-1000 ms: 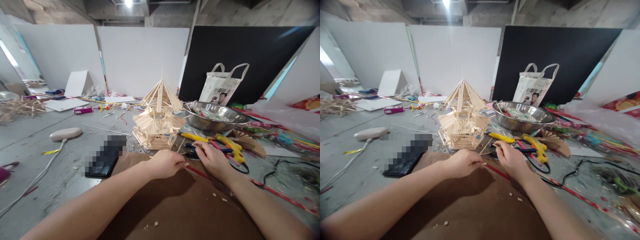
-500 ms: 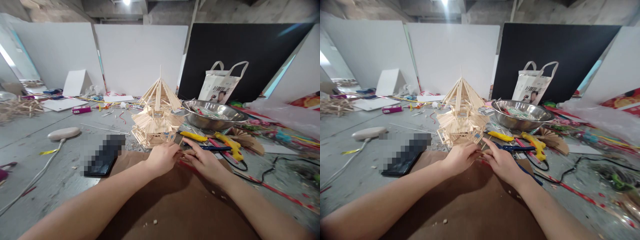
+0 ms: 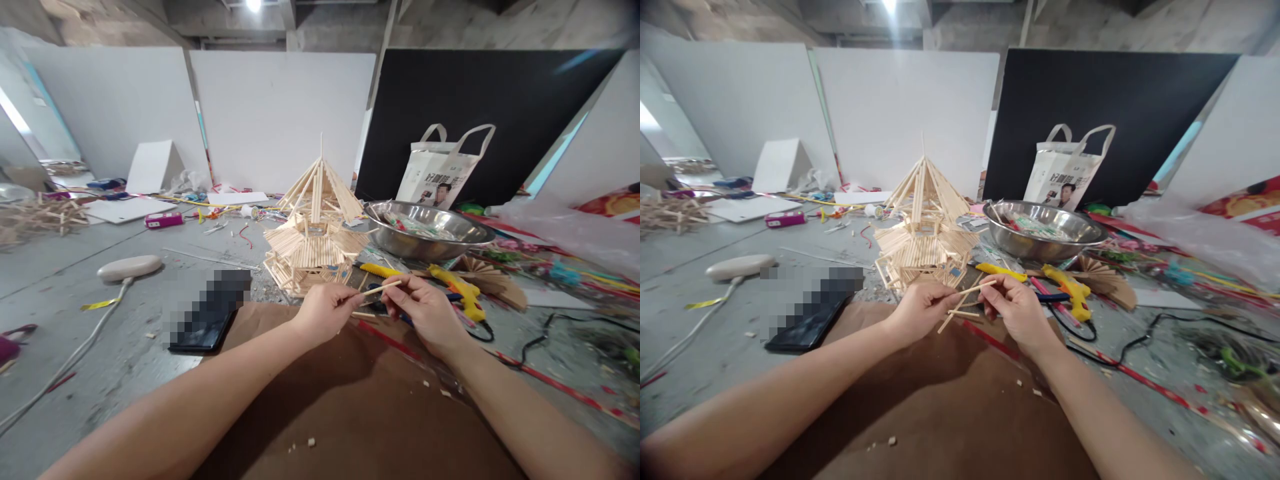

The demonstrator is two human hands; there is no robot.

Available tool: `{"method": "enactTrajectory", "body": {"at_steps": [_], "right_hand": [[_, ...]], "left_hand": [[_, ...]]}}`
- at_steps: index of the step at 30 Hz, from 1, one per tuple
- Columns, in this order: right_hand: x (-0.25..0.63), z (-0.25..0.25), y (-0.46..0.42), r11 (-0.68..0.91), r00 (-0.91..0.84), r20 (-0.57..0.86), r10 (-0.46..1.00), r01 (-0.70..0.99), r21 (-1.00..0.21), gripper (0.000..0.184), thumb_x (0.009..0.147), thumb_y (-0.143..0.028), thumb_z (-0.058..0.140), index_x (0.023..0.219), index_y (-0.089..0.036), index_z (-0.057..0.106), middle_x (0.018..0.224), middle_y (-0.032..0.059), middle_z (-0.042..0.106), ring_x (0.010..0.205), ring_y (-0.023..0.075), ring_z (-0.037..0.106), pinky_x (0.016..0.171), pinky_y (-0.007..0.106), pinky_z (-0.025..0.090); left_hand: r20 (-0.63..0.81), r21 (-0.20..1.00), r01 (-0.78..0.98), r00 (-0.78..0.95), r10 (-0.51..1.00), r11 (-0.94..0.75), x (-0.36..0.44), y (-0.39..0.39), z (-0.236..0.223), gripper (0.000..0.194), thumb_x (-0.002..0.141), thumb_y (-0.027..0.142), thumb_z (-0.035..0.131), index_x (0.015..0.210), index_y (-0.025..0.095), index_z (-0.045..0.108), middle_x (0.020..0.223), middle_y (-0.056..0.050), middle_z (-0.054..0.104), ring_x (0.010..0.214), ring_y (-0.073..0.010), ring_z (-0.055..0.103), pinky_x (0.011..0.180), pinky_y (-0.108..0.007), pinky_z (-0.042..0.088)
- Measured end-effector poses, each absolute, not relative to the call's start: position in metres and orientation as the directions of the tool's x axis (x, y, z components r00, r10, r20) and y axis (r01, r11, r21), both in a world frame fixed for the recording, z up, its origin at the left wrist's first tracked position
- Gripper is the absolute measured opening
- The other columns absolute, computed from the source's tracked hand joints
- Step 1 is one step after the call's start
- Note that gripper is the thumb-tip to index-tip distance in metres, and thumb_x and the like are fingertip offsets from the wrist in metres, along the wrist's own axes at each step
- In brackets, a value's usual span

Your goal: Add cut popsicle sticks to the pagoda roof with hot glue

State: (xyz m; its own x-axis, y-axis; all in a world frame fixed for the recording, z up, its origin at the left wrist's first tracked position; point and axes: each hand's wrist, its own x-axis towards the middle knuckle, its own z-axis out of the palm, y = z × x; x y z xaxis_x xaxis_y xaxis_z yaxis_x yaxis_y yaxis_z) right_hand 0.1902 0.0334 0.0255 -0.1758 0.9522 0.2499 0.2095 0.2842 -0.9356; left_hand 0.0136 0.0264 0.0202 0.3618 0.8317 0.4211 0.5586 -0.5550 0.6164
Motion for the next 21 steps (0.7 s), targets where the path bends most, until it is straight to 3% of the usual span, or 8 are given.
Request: {"method": "enactTrajectory", "body": {"at_steps": [5,8,11,16,21], "right_hand": [[0.187,0.027,0.030,0.269,-0.212,0.223,0.952,0.223,-0.937,0.022,0.071,-0.040,0.054,0.074,-0.018,0.052,0.058,-0.0020,0.052,0.047,0.0087,0.046,0.045,0.023,0.039],[0.185,0.024,0.030,0.279,-0.185,0.239,0.953,0.238,-0.930,0.025,0.072,-0.042,0.053,0.081,-0.018,0.049,0.062,-0.0013,0.054,0.046,0.0087,0.046,0.045,0.023,0.040],[0.183,0.015,0.028,0.355,-0.142,0.327,0.934,0.286,-0.890,0.034,0.073,-0.042,0.050,0.097,-0.019,0.042,0.077,0.0021,0.056,0.050,0.0090,0.049,0.047,0.024,0.042],[0.180,-0.005,0.022,0.511,-0.385,0.343,0.857,0.544,-0.666,0.029,0.080,-0.035,0.043,0.105,-0.020,0.043,0.079,0.0028,0.059,0.062,0.0120,0.054,0.057,0.025,0.044],[0.177,-0.003,0.016,0.635,-0.562,0.299,0.771,0.643,-0.429,0.021,0.083,-0.029,0.037,0.089,-0.022,0.055,0.081,0.0017,0.063,0.072,0.0133,0.057,0.065,0.026,0.043]], "left_hand": [[0.390,0.665,0.518,0.372,0.842,-0.537,0.016,0.025,0.017,0.026,0.080,0.029,0.041,0.085,0.016,0.063,0.074,-0.002,0.062,0.065,-0.0095,0.051,0.060,-0.020,0.039],[0.396,0.684,0.507,0.347,0.850,-0.525,0.017,0.025,0.017,0.024,0.080,0.027,0.041,0.079,0.016,0.062,0.069,-0.001,0.061,0.061,-0.0092,0.051,0.059,-0.021,0.039],[0.451,0.764,0.415,0.206,0.869,-0.495,0.015,0.024,0.023,0.025,0.081,0.030,0.038,0.077,0.015,0.058,0.059,0.000,0.056,0.054,-0.0074,0.048,0.053,-0.019,0.038],[0.456,0.890,0.043,-0.067,0.888,-0.454,0.008,0.026,0.046,0.019,0.082,0.033,0.037,0.080,0.017,0.046,0.049,0.007,0.041,0.037,-0.0024,0.036,0.038,-0.014,0.030],[0.374,0.907,-0.134,-0.174,0.911,-0.398,-0.002,0.038,0.062,0.008,0.080,0.023,0.041,0.085,0.018,0.040,0.055,0.008,0.042,0.032,-0.0009,0.036,0.031,-0.013,0.027]]}}
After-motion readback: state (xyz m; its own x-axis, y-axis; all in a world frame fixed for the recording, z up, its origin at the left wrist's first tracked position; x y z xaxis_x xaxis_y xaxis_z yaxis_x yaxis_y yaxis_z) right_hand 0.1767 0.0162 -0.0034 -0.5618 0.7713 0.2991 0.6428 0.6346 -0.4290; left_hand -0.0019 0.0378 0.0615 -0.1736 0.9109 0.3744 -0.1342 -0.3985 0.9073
